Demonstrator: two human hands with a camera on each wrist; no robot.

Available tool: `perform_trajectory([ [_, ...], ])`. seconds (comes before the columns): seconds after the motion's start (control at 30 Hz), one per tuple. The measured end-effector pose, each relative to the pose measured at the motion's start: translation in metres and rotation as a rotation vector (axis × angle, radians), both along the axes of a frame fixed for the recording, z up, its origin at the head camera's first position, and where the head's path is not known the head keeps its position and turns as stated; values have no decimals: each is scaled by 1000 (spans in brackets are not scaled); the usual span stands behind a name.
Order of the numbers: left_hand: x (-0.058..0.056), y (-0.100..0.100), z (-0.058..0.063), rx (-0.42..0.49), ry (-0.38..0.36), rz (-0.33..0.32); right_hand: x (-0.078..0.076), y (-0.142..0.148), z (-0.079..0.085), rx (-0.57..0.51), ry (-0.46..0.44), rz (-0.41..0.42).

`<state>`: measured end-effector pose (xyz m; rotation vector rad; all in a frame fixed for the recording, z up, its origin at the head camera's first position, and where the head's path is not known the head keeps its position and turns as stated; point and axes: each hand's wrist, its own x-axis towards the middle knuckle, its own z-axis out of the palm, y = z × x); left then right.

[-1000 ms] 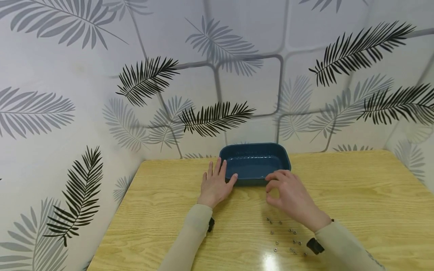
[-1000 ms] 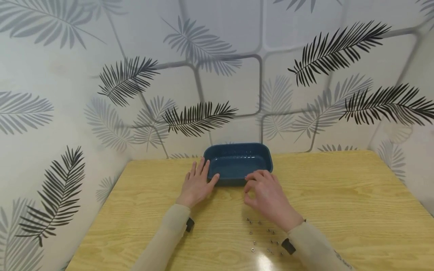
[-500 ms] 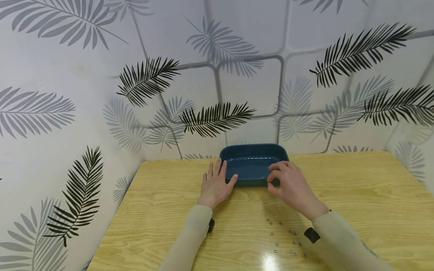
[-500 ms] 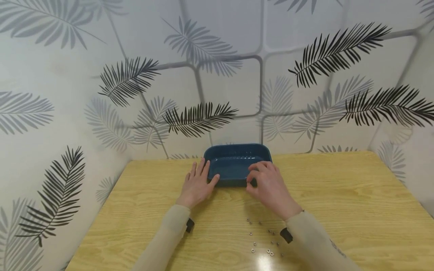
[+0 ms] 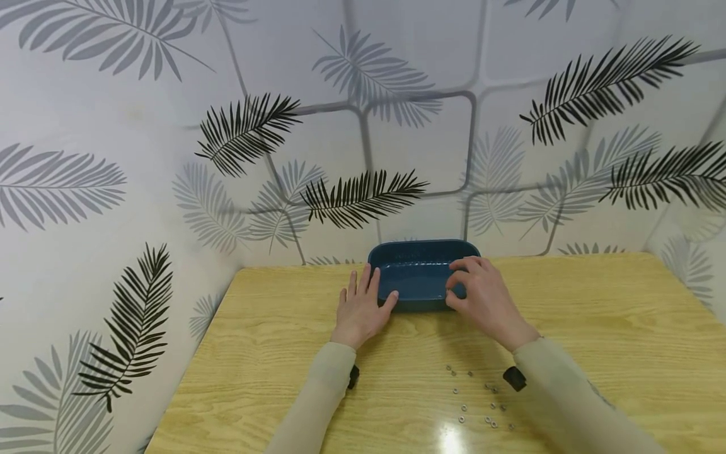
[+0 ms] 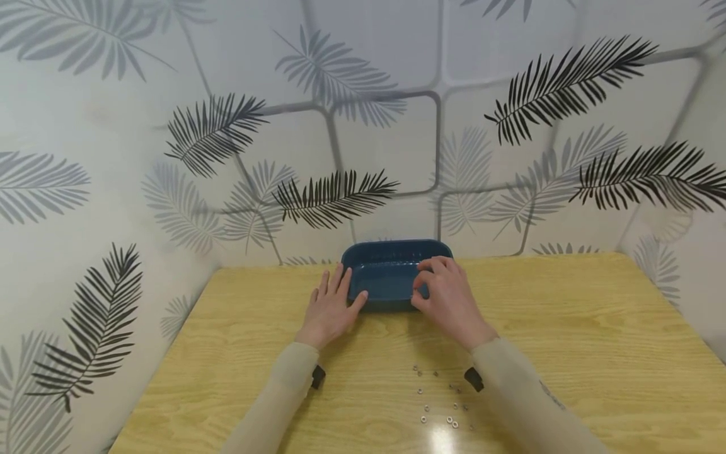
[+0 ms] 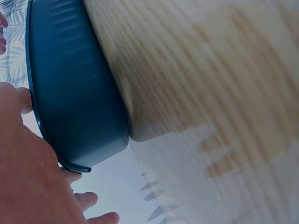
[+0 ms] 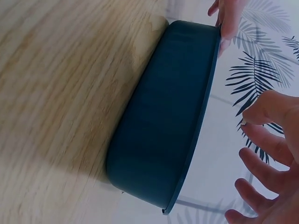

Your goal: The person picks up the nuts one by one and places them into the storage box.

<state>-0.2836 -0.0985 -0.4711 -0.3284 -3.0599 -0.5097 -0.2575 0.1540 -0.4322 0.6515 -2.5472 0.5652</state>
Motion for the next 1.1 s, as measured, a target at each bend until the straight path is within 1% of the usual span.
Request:
perform_trajectory([
  [0.17, 0, 0, 0, 4, 4, -7, -6, 0, 1, 13, -14, -1],
  [0.4, -1, -1, -1, -4, 8, -5, -19, -2, -1, 26, -16, -11],
  [0.63, 0, -1, 1, 1, 3, -7, -28, -6, -2, 55, -56, -40],
  [0.9, 1, -1, 1, 13, 7, -14, -39, -9, -6, 117, -102, -78],
  [1.1, 1, -1, 1, 7, 6, -13, -45, -12, -9, 135, -126, -81],
])
